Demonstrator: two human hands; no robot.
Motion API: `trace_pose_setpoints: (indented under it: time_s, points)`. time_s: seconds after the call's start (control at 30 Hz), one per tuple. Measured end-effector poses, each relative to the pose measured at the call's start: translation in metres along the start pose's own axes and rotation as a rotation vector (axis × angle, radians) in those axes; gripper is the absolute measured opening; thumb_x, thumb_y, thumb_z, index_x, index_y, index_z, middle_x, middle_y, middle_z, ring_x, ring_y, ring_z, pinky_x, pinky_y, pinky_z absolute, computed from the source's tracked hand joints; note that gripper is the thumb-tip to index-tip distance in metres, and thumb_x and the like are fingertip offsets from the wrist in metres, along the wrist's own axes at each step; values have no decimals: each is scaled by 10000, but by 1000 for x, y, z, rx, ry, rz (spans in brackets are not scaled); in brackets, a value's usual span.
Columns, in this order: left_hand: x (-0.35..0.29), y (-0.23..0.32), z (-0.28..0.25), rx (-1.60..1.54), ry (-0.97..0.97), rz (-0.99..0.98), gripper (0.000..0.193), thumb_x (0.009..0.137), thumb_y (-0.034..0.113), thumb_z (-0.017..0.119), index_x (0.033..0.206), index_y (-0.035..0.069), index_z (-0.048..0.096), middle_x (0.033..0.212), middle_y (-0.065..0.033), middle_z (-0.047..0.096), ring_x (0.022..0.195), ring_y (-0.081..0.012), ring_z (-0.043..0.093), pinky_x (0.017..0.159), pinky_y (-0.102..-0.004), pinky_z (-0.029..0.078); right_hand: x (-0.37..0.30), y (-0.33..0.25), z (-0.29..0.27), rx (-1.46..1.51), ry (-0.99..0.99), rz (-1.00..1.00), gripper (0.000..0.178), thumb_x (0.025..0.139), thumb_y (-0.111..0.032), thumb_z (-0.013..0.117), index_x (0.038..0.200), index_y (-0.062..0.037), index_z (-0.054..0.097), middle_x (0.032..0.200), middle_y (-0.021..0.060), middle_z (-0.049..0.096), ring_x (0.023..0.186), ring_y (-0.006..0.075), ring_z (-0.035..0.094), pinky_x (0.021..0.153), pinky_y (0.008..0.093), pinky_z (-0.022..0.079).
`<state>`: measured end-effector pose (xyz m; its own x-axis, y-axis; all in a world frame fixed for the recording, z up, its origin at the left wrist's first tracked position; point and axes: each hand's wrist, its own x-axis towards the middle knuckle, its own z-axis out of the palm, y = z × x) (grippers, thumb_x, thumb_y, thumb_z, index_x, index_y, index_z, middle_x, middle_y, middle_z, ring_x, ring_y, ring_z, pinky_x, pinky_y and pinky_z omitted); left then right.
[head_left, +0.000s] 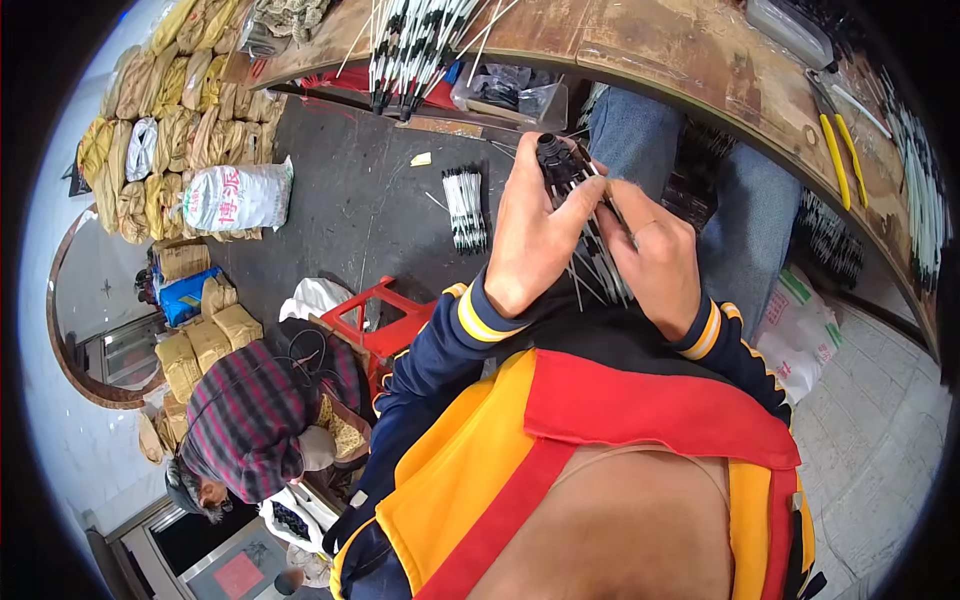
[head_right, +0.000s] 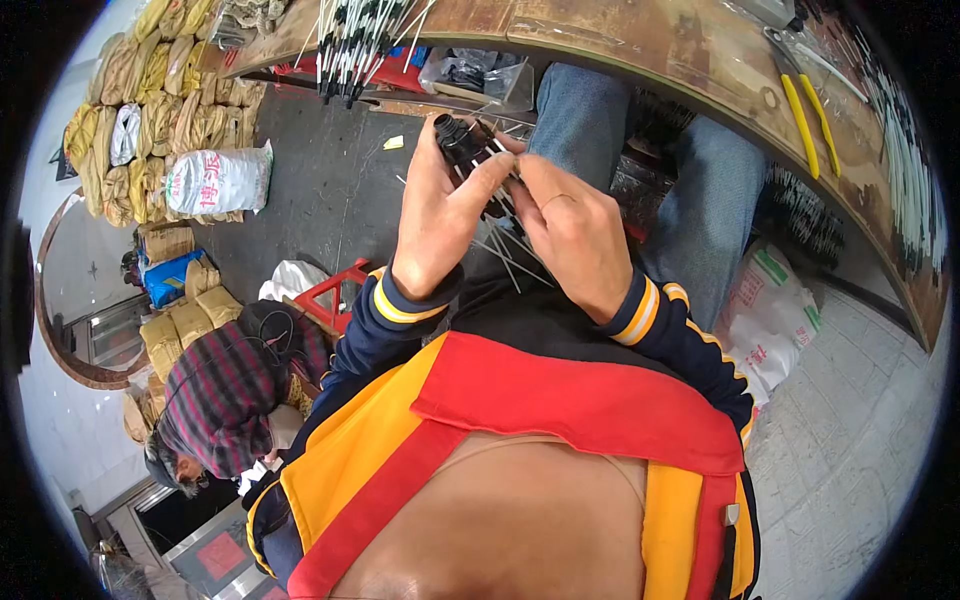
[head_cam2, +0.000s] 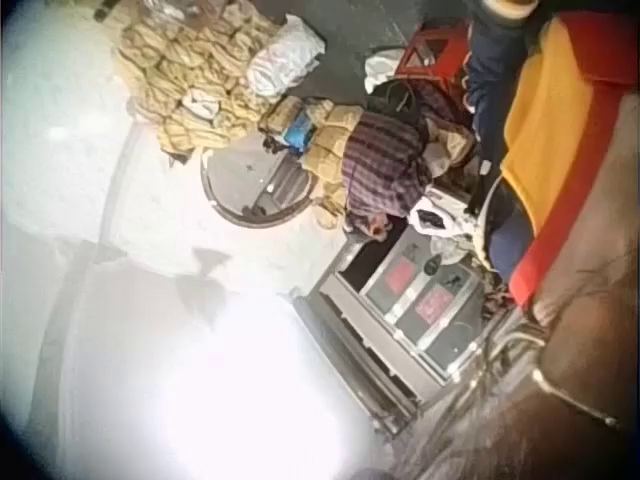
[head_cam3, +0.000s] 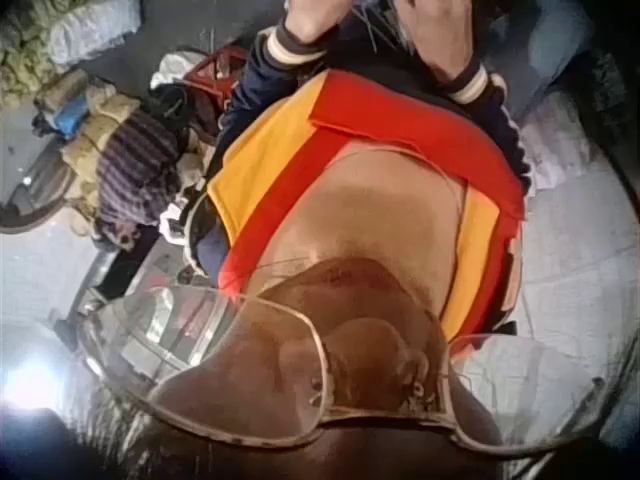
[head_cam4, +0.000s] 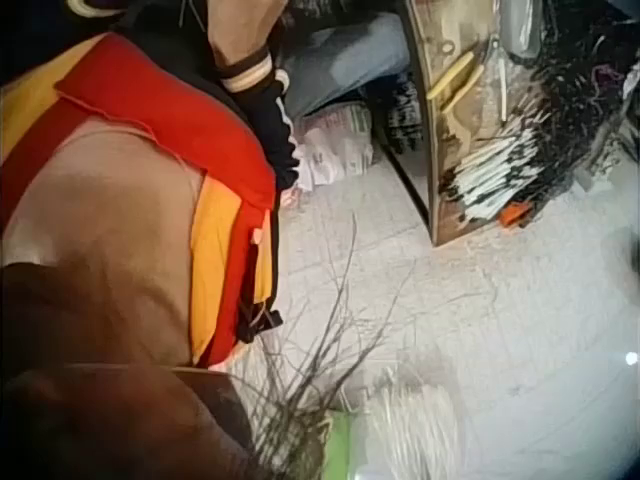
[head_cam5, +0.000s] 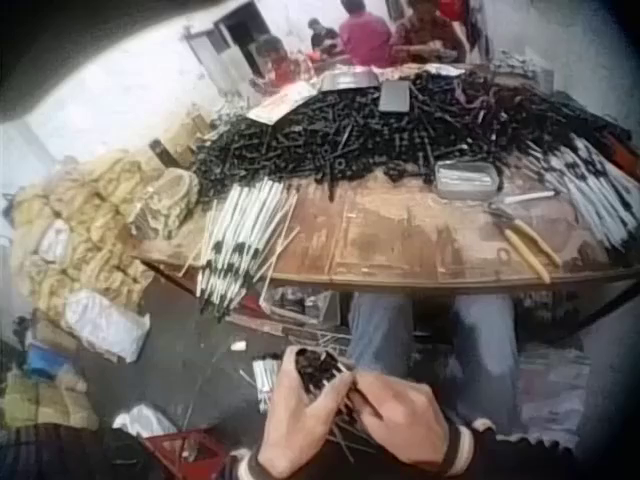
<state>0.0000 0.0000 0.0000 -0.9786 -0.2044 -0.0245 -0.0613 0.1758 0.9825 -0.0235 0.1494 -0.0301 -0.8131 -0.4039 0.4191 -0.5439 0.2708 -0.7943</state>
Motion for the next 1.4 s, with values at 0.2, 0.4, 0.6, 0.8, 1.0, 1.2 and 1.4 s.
trace_pose_setpoints:
  time_s: [0.2,0.4,0.6,0.8,1.0,1.2,1.4]
  points:
    - [-2,-4,-1,-10,42,35,288,859,58,672,1073,-5,489,895,-94,656,783,-151,609,737,-286,499,-1,-3,1,10,35,-17,263,807,43,685,1057,-12,622,890,181,664,786,371,660,655,366,522]
    - [0,4,-2,-85,-51,48,275,851,56,684,1044,-11,500,925,-103,667,786,-132,604,732,-279,497,-4,-3,-3,-13,41,-26,235,800,39,692,1019,-11,624,857,175,657,757,378,645,646,368,519]
    - [1,12,-5,-171,-189,16,244,864,23,672,1047,-11,515,961,-99,679,851,-119,626,771,-270,513,-7,0,-8,163,29,34,171,800,24,702,955,-12,640,790,121,642,665,231,638,609,303,497]
    - [7,13,-13,-229,-385,-18,218,892,18,649,1065,-13,521,1035,-97,673,928,-124,632,814,-277,522,-5,3,-18,269,-24,55,168,825,-17,693,988,-19,654,759,82,623,618,124,577,588,263,465]
    - [11,14,-8,-173,-429,63,264,894,-9,607,1132,-6,493,1134,-151,658,994,-147,624,860,-283,508,-4,-3,-25,184,-29,58,150,831,-30,696,972,-15,647,750,101,622,589,161,573,561,281,452]
    - [5,15,-2,-119,-316,89,248,915,59,646,1110,-5,507,1074,-84,658,934,-108,603,832,-273,507,-3,-5,-21,76,91,-9,121,835,-34,696,944,-22,644,704,106,594,551,212,556,525,297,438]
    - [0,16,-1,-118,-272,61,265,921,67,637,1130,-6,491,1077,-91,644,956,-122,594,852,-278,493,-2,-7,-19,61,76,5,106,834,-30,695,923,-25,638,691,112,578,541,210,554,513,302,434]
